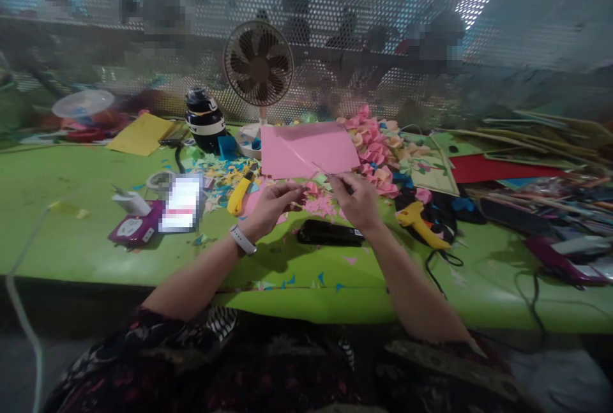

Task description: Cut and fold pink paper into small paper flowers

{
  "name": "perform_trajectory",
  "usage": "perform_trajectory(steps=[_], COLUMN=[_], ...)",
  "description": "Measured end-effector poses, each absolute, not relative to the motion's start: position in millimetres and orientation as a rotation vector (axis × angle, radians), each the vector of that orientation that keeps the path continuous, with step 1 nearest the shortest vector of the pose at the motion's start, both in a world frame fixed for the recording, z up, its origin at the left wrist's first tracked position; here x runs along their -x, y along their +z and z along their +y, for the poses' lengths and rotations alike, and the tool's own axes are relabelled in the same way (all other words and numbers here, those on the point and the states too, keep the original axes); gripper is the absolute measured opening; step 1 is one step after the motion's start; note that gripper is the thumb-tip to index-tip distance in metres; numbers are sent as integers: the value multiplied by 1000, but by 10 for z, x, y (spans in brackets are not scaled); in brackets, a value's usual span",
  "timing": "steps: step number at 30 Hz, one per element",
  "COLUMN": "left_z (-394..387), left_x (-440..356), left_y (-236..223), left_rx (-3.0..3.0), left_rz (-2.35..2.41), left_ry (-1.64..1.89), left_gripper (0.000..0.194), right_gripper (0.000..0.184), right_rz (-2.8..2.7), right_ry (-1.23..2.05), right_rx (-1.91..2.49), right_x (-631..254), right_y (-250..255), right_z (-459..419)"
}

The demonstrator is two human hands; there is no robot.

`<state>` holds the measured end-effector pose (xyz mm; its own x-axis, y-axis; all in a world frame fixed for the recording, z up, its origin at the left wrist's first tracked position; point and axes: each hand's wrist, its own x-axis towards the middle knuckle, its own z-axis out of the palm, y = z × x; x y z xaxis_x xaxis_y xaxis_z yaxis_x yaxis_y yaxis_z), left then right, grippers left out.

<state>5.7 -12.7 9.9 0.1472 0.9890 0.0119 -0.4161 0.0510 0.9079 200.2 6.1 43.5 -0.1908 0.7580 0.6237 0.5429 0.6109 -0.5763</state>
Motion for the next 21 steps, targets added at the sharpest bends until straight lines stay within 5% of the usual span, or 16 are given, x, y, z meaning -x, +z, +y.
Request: perform_trajectory(steps=[21], left_z=[-84], left_x=[-5], left_y=[95], left_rx=[-874], left_rz=[764], left_ry=[1476], left_gripper=[21], right_gripper=[32], right_rz=[-1803], right_ry=[379], right_rx=[1088], right_x=[-2014], right_y=[457], right_z=[66])
